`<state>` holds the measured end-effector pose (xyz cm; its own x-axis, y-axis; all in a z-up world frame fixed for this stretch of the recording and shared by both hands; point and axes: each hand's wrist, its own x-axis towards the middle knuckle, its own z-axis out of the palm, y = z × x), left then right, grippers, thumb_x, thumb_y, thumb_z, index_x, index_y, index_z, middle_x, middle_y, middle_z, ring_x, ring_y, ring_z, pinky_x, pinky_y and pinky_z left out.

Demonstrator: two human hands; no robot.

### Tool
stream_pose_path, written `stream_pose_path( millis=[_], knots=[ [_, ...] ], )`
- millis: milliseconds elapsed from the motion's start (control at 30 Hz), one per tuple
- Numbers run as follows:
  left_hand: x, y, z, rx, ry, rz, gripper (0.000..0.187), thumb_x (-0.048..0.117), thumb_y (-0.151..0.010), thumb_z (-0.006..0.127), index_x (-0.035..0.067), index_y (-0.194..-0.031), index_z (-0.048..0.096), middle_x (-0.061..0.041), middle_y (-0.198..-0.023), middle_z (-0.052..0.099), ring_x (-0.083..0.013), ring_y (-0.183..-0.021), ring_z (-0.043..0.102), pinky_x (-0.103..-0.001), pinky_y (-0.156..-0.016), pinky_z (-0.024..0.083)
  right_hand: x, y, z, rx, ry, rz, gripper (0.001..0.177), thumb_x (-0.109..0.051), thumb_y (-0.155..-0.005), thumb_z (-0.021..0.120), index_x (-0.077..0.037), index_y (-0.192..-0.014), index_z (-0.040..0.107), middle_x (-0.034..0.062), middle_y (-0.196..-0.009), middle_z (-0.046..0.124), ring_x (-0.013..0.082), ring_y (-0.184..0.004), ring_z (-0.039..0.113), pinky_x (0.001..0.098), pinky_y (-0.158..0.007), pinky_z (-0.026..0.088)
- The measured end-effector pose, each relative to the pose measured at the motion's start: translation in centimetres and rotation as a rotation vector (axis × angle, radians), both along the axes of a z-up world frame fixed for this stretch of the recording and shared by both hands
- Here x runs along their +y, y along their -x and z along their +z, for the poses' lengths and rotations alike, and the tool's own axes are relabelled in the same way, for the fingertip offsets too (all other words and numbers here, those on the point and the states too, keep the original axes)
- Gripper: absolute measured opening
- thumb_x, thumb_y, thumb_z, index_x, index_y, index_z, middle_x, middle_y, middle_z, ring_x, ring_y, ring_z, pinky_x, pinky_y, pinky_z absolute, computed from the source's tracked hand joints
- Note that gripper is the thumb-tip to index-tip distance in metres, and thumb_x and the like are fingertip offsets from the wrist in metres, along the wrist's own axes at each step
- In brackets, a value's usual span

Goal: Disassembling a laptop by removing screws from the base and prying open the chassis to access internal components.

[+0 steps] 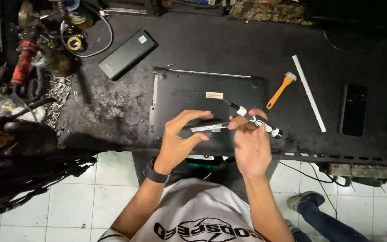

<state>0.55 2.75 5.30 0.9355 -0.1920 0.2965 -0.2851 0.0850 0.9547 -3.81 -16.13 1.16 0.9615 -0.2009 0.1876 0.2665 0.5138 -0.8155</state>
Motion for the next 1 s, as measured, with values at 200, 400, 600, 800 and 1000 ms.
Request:
stream_pose_path(
  millis=[200,400,600,800,1000],
  knots=[
    [-1.2,-0.4,3.1,0.143,-0.007,0.105,0.031,0.025,-0.109,0.048,0.007,-0.122,0.069,-0.013,-0.107,0.076,-0.0285,-0.105,0.072,-0.047,-0.099,0.052,0.0,-0.2,0.1,0.001,0.034,0.001,0.041,-0.029,-0.110,0.028,-0.001,-0.137,0.040,0.0267,-0.099,0.065,0.0273,-0.109,0.064,0.0469,-0.123,0.038],
    [-1.6,-1.2,4.2,0.179,0.010,0.098,0.021,0.014,-0.101,0.065,0.007,-0.118,0.074,-0.014,-0.108,0.077,-0.0295,-0.106,0.073,-0.047,-0.100,0.052,0.0,-0.1,-0.4,-0.053,0.089,0.009,0.041,-0.026,-0.110,0.028,0.004,-0.134,0.041,0.0270,-0.091,0.061,0.0277,-0.100,0.062,0.0448,-0.117,0.039],
    [-1.4,-1.4,3.7,0.189,0.032,0.076,0.016,0.011,-0.098,0.069,0.011,-0.111,0.078,-0.010,-0.101,0.078,-0.0269,-0.101,0.074,-0.046,-0.100,0.052,0.1,-0.3,-1.3,-0.105,0.064,-0.042,0.037,-0.020,-0.110,0.031,0.005,-0.129,0.051,0.0260,-0.113,0.058,0.0330,-0.093,0.062,0.0440,-0.106,0.046],
    [-1.4,-1.5,2.9,0.196,0.017,0.122,0.012,0.013,-0.097,0.070,0.012,-0.106,0.079,-0.008,-0.097,0.078,-0.0235,-0.098,0.074,-0.045,-0.098,0.052,0.1,-0.3,-1.5,-0.114,0.048,-0.020,0.036,-0.019,-0.110,0.032,0.005,-0.126,0.053,0.0217,-0.121,0.053,0.0339,-0.091,0.064,0.0420,-0.099,0.047],
    [-1.5,-1.5,3.0,0.202,-0.001,0.121,0.011,0.013,-0.094,0.075,0.010,-0.103,0.079,-0.009,-0.093,0.078,-0.0223,-0.096,0.073,-0.044,-0.097,0.052,0.3,-0.3,-1.2,-0.100,0.046,-0.016,0.036,-0.019,-0.110,0.031,0.004,-0.125,0.053,0.0190,-0.121,0.052,0.0333,-0.091,0.065,0.0417,-0.100,0.047]
  ],
)
